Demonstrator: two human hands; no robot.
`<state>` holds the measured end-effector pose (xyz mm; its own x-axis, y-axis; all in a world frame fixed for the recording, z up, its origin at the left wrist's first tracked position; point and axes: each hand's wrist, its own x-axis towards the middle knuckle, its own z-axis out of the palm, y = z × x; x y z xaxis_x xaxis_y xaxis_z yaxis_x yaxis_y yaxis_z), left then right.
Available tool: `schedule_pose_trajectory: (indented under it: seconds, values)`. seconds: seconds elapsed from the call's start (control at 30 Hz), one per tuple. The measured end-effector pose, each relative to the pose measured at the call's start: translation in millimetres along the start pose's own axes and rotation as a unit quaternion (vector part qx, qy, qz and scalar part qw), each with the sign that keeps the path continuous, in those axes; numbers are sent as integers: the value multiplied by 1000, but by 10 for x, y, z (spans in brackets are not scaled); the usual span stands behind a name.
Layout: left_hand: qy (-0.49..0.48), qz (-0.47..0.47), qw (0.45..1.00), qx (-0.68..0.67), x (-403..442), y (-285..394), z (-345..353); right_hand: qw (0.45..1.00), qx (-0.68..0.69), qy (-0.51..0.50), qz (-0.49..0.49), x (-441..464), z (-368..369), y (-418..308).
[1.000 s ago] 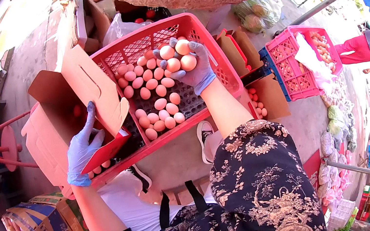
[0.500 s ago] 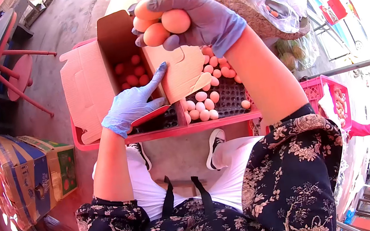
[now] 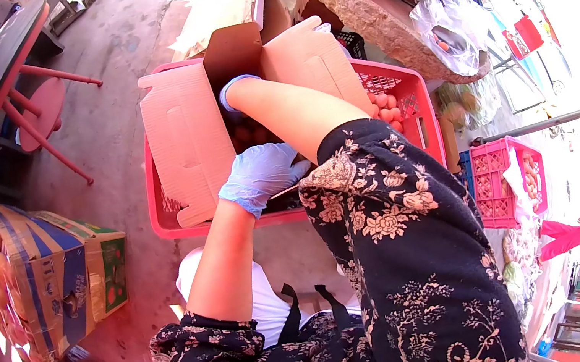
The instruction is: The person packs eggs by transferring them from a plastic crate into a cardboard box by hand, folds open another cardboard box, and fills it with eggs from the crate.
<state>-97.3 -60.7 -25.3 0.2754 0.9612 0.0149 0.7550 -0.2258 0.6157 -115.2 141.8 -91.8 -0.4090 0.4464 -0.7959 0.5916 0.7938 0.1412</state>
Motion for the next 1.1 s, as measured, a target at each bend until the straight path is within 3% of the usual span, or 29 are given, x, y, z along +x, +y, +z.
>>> schedule_pose_trajectory:
  seconds: [0.23, 0.7, 0.77, 0.8, 0.9, 0.93, 1.1]
  values:
    - [26, -56, 997, -56, -2, -22, -34, 999, -34, 36, -18, 449, 175, -101]
    - [32, 7, 999, -37, -82, 8, 9, 980, 50, 160, -108, 243, 502, -99]
    - [32, 20, 999, -26, -38, -46, -18, 986, 3, 148, -78, 120, 394, -100]
    - [33, 17, 999, -32, -42, -46, -17, 994, -39, 94, -42, -129, 241, -185]
    - [23, 8, 999, -47, -67, -26, -68, 992, -69, 106, -1, -598, 166, -316]
    - [18, 6, 999, -51, -76, -16, -82, 988, -75, 133, -37, -470, 345, -220]
    - [9, 10, 999, -42, -80, -37, -103, 988, -96, 79, -89, -208, 551, -206]
